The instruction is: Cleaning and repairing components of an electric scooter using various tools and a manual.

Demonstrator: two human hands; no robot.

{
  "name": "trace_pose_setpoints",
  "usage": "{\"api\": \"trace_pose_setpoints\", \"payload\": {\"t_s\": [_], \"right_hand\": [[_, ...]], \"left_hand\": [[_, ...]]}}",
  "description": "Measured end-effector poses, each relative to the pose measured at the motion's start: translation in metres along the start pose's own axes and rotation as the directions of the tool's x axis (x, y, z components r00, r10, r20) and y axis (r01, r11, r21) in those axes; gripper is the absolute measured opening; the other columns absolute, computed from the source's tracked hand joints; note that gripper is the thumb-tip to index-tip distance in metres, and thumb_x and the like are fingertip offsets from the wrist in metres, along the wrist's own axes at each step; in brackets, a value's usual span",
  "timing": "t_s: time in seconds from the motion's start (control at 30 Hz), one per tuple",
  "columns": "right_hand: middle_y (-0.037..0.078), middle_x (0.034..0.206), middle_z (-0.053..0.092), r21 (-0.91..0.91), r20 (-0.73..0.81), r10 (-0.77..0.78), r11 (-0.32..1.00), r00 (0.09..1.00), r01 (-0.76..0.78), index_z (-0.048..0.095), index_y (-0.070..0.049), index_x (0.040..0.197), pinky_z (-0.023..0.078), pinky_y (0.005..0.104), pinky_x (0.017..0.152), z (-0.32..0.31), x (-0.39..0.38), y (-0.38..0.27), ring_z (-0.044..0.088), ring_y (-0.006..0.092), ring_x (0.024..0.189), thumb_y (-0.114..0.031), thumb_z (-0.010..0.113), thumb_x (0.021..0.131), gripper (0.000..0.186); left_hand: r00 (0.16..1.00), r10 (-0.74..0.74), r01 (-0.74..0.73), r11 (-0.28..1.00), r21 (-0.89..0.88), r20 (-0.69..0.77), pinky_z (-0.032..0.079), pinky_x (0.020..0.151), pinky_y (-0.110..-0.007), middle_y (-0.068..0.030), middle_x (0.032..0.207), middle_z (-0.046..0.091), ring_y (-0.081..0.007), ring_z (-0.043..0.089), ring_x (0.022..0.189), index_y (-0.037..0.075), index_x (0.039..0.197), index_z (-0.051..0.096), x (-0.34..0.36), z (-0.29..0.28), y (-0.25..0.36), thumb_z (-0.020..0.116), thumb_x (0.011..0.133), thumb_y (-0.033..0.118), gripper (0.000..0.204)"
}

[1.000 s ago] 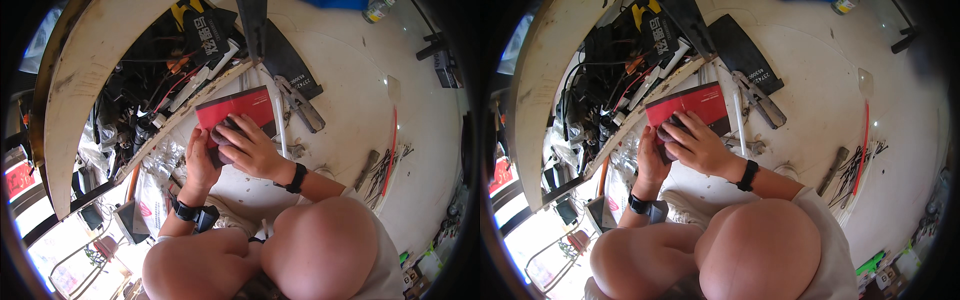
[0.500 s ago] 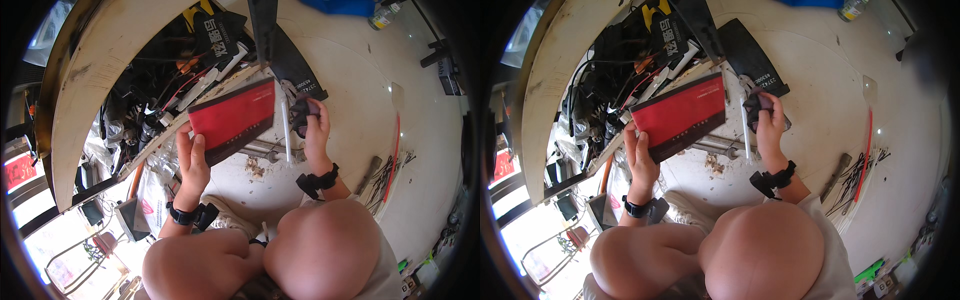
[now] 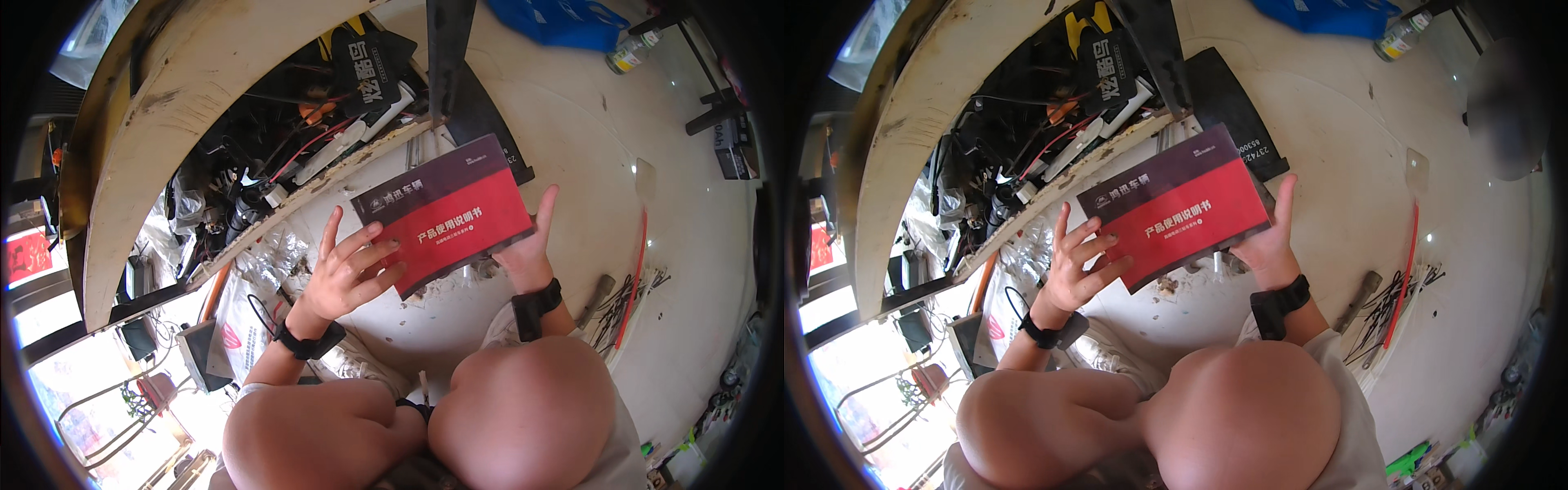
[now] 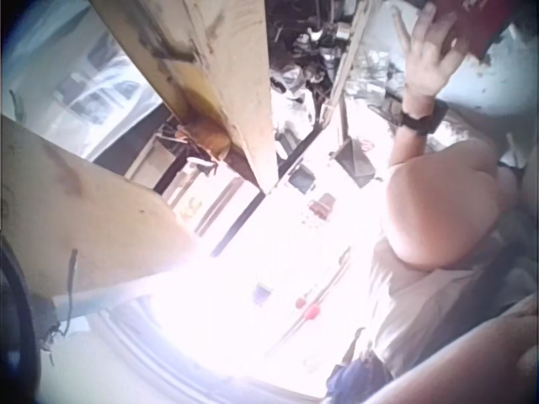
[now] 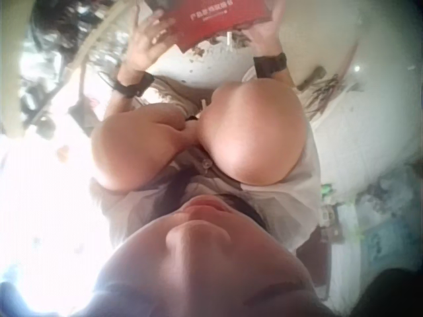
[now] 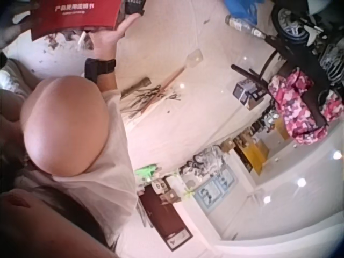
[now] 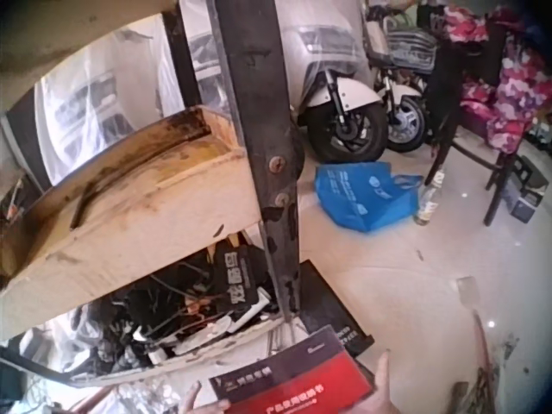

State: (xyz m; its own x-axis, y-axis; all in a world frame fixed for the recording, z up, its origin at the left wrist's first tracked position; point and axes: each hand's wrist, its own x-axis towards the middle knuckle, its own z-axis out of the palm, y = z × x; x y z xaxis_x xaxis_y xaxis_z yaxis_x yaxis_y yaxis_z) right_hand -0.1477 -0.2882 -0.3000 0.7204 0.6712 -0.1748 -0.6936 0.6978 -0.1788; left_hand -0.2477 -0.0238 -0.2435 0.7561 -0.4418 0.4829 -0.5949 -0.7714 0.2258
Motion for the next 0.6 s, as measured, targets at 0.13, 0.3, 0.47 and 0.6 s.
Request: {"api": "trace_pose_setpoints", "payload": {"t_s": [0.13,0.3,0.47,0.6], "right_hand": [[0.012,0.124,0.054,-0.416,-0.242,-0.094,0.909,0.966,-0.015,0.043,-0.001,0.131,0.044,0.0342,0.094,0.02,0.0,0.001,0.054,0.0218,0.114,-0.017,0.058,0.083,0.053],[0.01,0.115,0.059,-0.434,-0.173,-0.065,0.901,0.983,-0.017,0.045,0.0,0.128,0.046,0.0329,0.091,0.017,0.009,0.006,0.059,0.0203,0.105,-0.005,0.061,0.078,0.052],[0.012,0.115,0.058,-0.569,-0.224,-0.176,0.822,0.959,0.018,0.042,-0.002,0.128,0.047,0.0358,0.092,0.018,0.008,0.01,0.057,0.0215,0.107,-0.005,0.071,0.074,0.062],[0.013,0.102,0.06,-0.52,-0.112,-0.028,0.853,0.993,-0.035,0.043,-0.006,0.122,0.055,0.04,0.062,0.015,0.002,0.011,0.062,0.0255,0.088,-0.014,0.075,0.073,0.059]], "left_hand": [[0.954,-0.255,0.232,0.961,-0.153,-0.154,0.031,0.107,-0.051,-0.01,0.125,0.046,-0.0294,0.042,0.125,0.016,0.092,0.067,-0.012,0.007,-0.002,0.069,0.066,-0.006,0.035],[0.406,-0.839,0.217,-0.295,-0.93,0.361,0.048,0.079,-0.032,-0.0116,0.119,0.051,-0.018,0.057,0.098,0.001,0.109,0.054,-0.014,0.009,-0.004,0.045,0.097,0.013,0.019],[0.54,-0.755,0.665,0.111,-0.739,0.372,0.047,0.063,-0.025,-0.0025,0.083,0.062,-0.008,0.058,0.074,0.002,0.099,0.057,-0.022,-0.007,-0.008,0.058,0.092,0.015,0.015],[0.765,-0.642,0.604,0.684,-0.408,0.057,0.048,0.058,-0.03,-0.0123,0.079,0.061,-0.0216,0.061,0.066,-0.001,0.092,0.058,0.008,-0.113,0.008,0.065,0.084,0.007,0.013]]}}
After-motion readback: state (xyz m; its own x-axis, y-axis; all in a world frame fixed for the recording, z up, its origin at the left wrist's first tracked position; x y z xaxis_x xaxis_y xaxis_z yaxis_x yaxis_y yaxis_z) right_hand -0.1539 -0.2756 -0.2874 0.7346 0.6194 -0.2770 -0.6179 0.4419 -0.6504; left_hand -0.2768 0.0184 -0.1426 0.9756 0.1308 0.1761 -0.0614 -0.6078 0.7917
